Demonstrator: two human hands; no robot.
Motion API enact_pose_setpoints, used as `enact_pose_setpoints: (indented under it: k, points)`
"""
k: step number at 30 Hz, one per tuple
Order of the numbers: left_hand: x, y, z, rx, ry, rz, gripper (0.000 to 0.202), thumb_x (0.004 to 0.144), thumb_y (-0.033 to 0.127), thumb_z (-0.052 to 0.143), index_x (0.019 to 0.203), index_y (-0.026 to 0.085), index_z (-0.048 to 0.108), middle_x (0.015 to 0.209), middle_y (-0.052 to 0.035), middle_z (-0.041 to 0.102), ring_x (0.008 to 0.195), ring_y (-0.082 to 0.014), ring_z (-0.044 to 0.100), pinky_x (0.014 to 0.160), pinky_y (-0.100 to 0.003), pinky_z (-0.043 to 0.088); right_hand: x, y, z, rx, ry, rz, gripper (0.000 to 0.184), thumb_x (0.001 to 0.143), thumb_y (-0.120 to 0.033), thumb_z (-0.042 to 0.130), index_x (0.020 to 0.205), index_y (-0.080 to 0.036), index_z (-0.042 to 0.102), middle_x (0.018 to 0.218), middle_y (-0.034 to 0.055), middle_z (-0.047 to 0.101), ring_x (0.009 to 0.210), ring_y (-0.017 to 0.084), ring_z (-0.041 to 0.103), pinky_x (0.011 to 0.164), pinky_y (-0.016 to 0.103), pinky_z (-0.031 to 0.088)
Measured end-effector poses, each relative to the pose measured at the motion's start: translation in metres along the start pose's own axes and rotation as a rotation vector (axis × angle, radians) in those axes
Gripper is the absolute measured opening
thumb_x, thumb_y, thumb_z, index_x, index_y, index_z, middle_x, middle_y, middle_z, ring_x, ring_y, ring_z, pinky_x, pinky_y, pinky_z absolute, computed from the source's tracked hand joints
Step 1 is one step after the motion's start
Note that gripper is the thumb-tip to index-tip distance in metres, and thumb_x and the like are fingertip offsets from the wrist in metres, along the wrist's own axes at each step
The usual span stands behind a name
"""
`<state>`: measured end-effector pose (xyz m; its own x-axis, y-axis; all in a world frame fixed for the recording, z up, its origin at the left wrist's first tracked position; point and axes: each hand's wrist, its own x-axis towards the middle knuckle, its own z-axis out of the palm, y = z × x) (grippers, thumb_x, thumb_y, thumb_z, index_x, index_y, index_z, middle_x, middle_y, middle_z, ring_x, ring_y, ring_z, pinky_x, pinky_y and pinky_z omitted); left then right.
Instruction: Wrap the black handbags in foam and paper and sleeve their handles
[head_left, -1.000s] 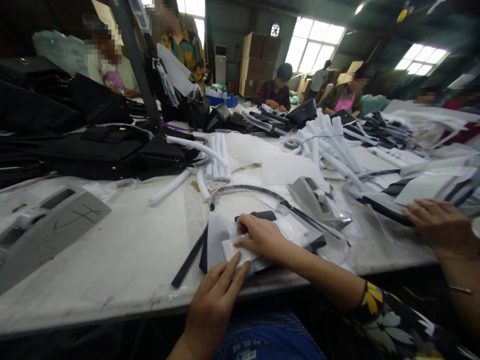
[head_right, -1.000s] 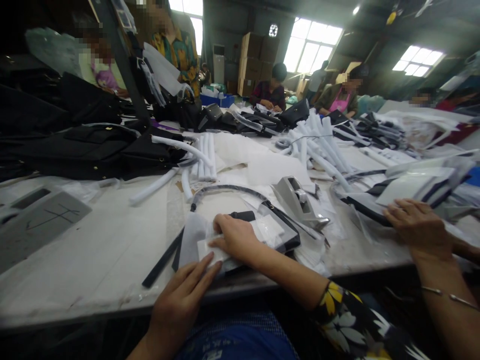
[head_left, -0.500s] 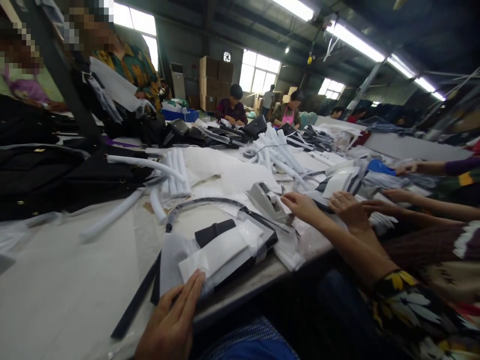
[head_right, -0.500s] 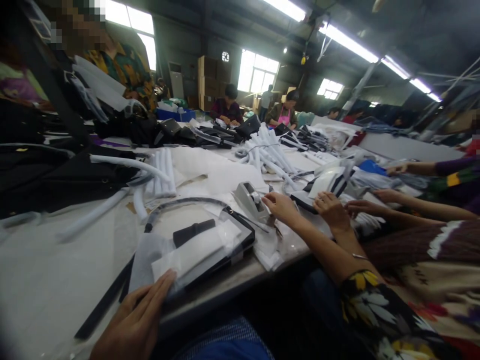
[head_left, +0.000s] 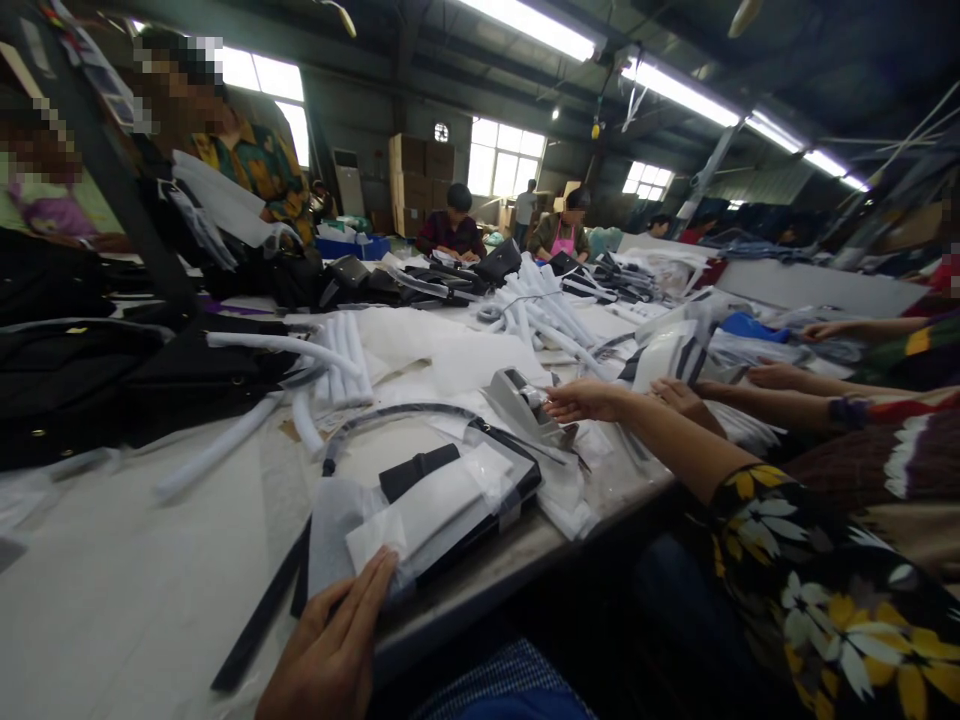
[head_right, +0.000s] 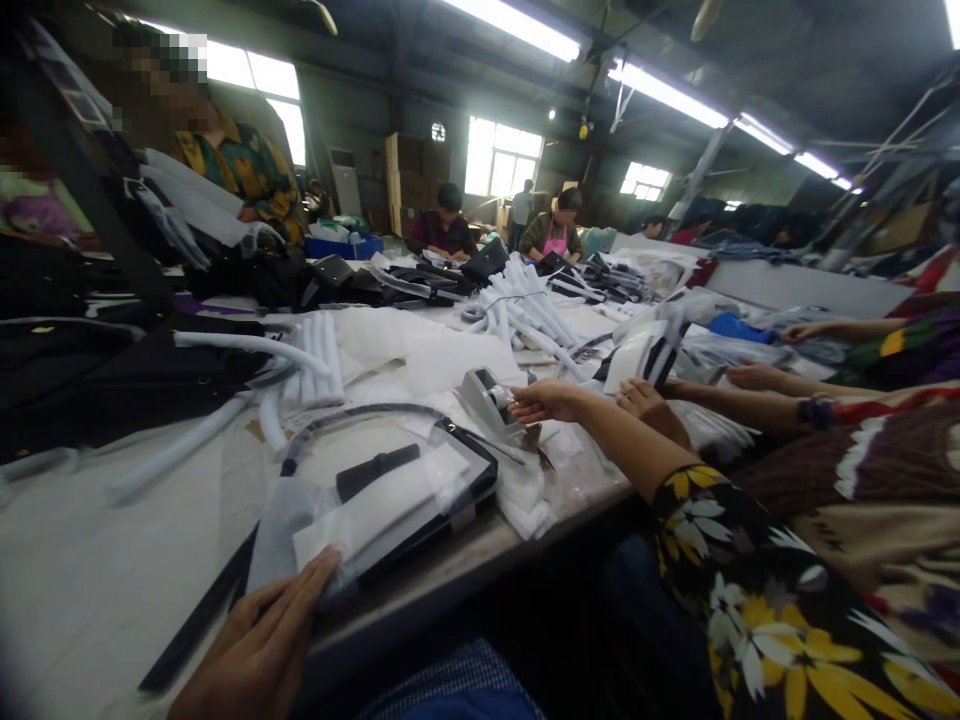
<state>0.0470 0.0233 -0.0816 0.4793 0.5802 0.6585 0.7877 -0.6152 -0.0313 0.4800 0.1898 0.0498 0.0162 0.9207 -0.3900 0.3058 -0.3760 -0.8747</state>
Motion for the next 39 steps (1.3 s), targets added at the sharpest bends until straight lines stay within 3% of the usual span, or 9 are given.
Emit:
enact_pose_setpoints:
  k: [5, 10, 17, 21, 24, 26, 29, 34, 39]
  points:
    - [0.001, -0.001, 0.0, -0.009, 0.011, 0.006, 0.062, 0.09, 0.003, 0.041, 0.15, 0.019, 0.043, 0.132, 0.0039, 0.067, 0.104, -0.0197, 0.063, 0.089, -0.026, 0.053, -0.045, 0.005, -0.008, 0.058, 0.112, -0.05, 0.034, 0.091, -0.044, 0.069, 0.092, -0.011, 0.072, 0.094, 0.0157, 0.075, 0.073, 0.017, 0.073, 0.074, 0.026, 0.064]
    - [0.0, -0.001, -0.001, -0.049, 0.011, -0.006, 0.06, 0.092, 0.006, 0.042, 0.15, 0.019, 0.042, 0.131, 0.0025, 0.067, 0.104, -0.0197, 0.063, 0.09, -0.025, 0.053, -0.086, 0.038, -0.003, 0.019, 0.166, -0.077, 0.036, 0.082, -0.045, 0.077, 0.091, -0.011, 0.075, 0.098, 0.0183, 0.075, 0.079, 0.022, 0.073, 0.072, 0.032, 0.064]
    - [-0.001, -0.003, 0.001, -0.045, 0.007, -0.006, 0.056, 0.094, 0.01, 0.041, 0.149, 0.019, 0.044, 0.132, 0.0045, 0.066, 0.105, -0.02, 0.062, 0.091, -0.024, 0.052, -0.076, 0.089, 0.01, -0.115, 0.265, -0.142, 0.038, 0.077, -0.049, 0.076, 0.089, -0.013, 0.075, 0.089, 0.0138, 0.076, 0.077, 0.021, 0.072, 0.069, 0.031, 0.061]
    - [0.0, -0.003, 0.001, -0.044, 0.011, 0.008, 0.055, 0.094, 0.009, 0.041, 0.147, 0.017, 0.046, 0.133, 0.0041, 0.066, 0.106, -0.0195, 0.062, 0.094, -0.024, 0.05, -0.071, 0.098, 0.004, -0.292, 0.394, -0.227, 0.025, 0.075, -0.039, 0.074, 0.081, -0.015, 0.075, 0.074, 0.0085, 0.075, 0.065, 0.021, 0.069, 0.065, 0.032, 0.057]
    - [0.0, -0.002, 0.0, -0.046, 0.009, 0.003, 0.055, 0.093, 0.008, 0.041, 0.146, 0.017, 0.048, 0.133, 0.0033, 0.066, 0.106, -0.0192, 0.061, 0.095, -0.025, 0.049, -0.087, 0.091, 0.002, -0.435, 0.451, -0.353, 0.017, 0.08, -0.032, 0.069, 0.09, -0.021, 0.076, 0.082, 0.0068, 0.076, 0.076, 0.023, 0.07, 0.078, 0.035, 0.056]
    - [0.001, -0.002, -0.001, -0.052, 0.018, -0.001, 0.053, 0.093, 0.008, 0.041, 0.145, 0.016, 0.049, 0.132, 0.0026, 0.067, 0.106, -0.0192, 0.061, 0.094, -0.025, 0.049, -0.102, 0.079, 0.008, -0.601, 0.384, -0.533, 0.016, 0.086, -0.03, 0.064, 0.095, -0.023, 0.076, 0.092, 0.007, 0.077, 0.086, 0.024, 0.071, 0.084, 0.035, 0.054]
    - [0.001, 0.001, -0.002, -0.054, 0.027, -0.035, 0.05, 0.095, 0.009, 0.04, 0.144, 0.016, 0.051, 0.127, 0.0017, 0.069, 0.105, -0.0188, 0.061, 0.093, -0.024, 0.049, -0.115, 0.052, 0.034, -0.831, 0.188, -0.797, 0.018, 0.093, -0.028, 0.059, 0.1, -0.025, 0.075, 0.097, 0.0069, 0.076, 0.087, 0.022, 0.07, 0.081, 0.032, 0.053]
    - [0.003, 0.01, -0.007, -0.077, -0.041, -0.18, 0.046, 0.096, 0.006, 0.044, 0.139, 0.018, 0.055, 0.123, 0.0017, 0.071, 0.105, -0.0177, 0.061, 0.093, -0.024, 0.049, -0.103, -0.002, 0.109, -1.008, -0.238, -1.14, 0.021, 0.099, -0.019, 0.05, 0.109, -0.02, 0.068, 0.089, 0.006, 0.071, 0.078, 0.016, 0.066, 0.069, 0.026, 0.048]
    - [0.008, 0.015, -0.009, -0.152, -0.037, -0.231, 0.044, 0.095, 0.002, 0.043, 0.135, 0.016, 0.058, 0.129, -0.0014, 0.068, 0.105, -0.0191, 0.061, 0.091, -0.028, 0.054, -0.068, -0.044, 0.189, -1.143, -0.582, -1.287, 0.021, 0.095, -0.018, 0.051, 0.106, -0.021, 0.068, 0.086, 0.0036, 0.07, 0.078, 0.016, 0.064, 0.063, 0.025, 0.043]
